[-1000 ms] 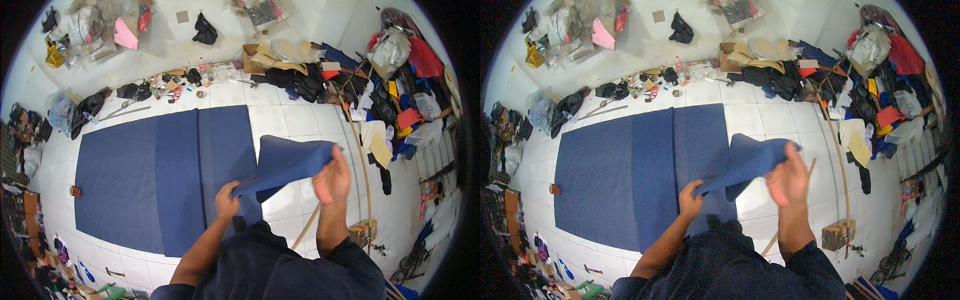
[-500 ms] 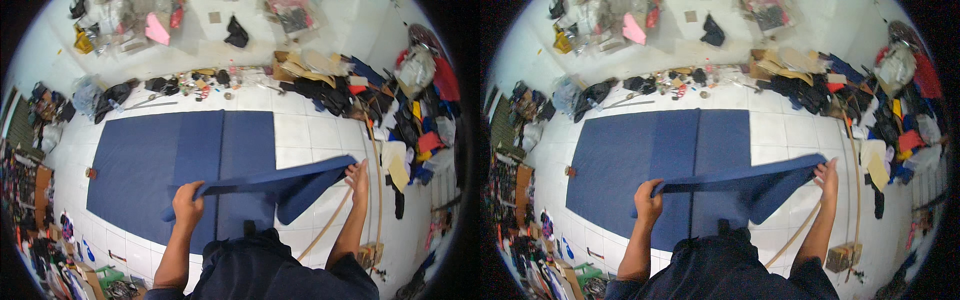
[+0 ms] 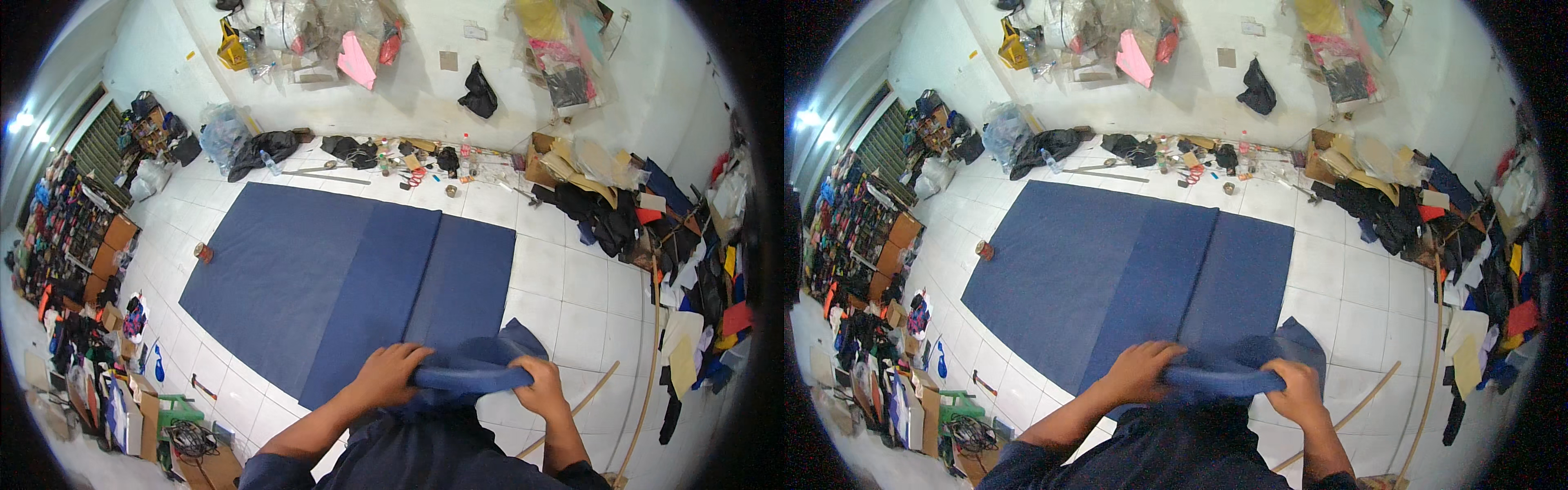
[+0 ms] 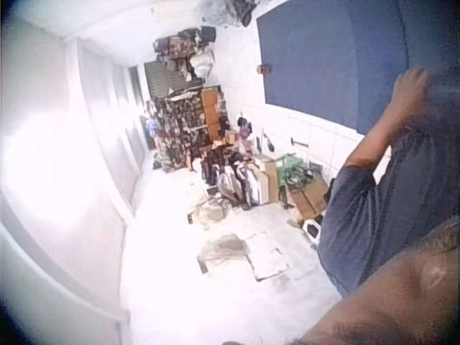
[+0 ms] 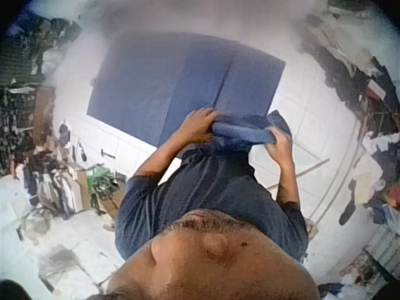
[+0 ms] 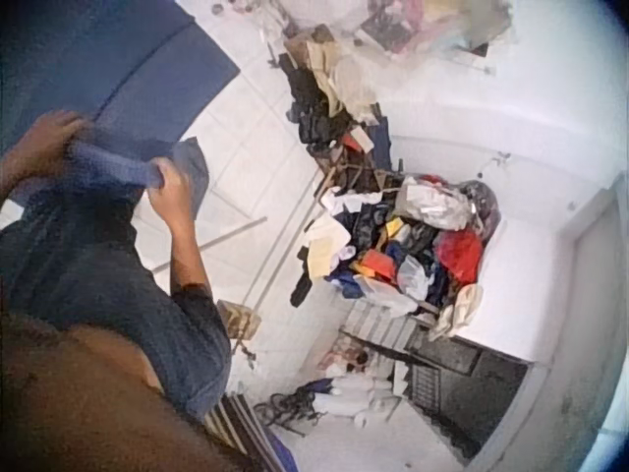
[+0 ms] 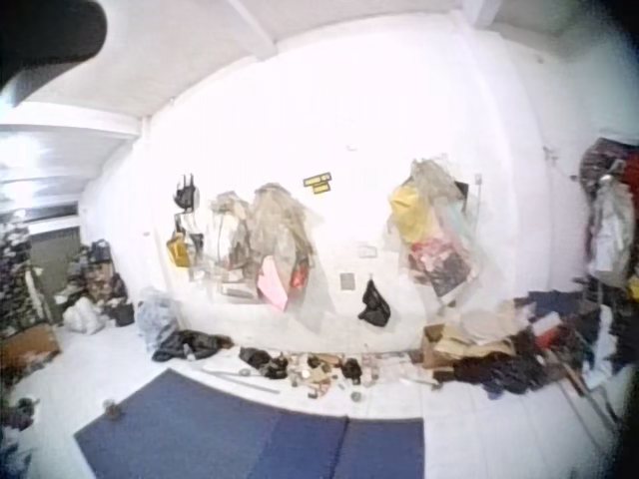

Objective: The person unrolls and spreads a piece of blue fabric onto the floor, smoothing it out and aligning it with markings on the ground.

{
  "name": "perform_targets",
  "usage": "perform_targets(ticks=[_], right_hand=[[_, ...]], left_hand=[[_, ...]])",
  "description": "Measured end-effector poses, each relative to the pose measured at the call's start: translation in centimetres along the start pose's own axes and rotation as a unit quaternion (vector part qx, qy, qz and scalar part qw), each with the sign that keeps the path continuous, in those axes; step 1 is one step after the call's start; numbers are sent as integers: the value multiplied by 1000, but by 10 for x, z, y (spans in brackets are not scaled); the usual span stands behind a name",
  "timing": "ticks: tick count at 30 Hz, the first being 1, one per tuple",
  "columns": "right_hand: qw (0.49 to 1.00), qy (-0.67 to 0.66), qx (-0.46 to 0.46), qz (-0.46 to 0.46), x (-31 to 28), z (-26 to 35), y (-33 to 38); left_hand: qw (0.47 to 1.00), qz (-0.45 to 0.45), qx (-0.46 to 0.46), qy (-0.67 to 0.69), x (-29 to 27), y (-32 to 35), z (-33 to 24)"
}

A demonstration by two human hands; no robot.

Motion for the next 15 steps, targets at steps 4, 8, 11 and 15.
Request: perform_targets(ticks=[4, 8, 11, 15], right_hand=[[999, -31, 33, 28, -25, 12, 8], [992, -44, 112, -27, -89, -3, 13], [984, 56, 121, -120, -143, 9, 21], [936, 240, -78, -246, -143, 125, 4]], left_hand=[[992, 16, -99, 73, 39, 22, 70], [941, -234, -40, 239, -24, 5, 70], [929, -294, 93, 207, -81, -34, -9], [926, -282, 199, 152, -93, -68, -86]])
Point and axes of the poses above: each hand's wrist, its own y-axis away from the middle knuckle, its own x-axis out of the palm, z = x × y, the point moved 8 cm from there along -y, towards the middle knuckle, and after that the axes turned 7 degrees about z, right-handed, at the moved point
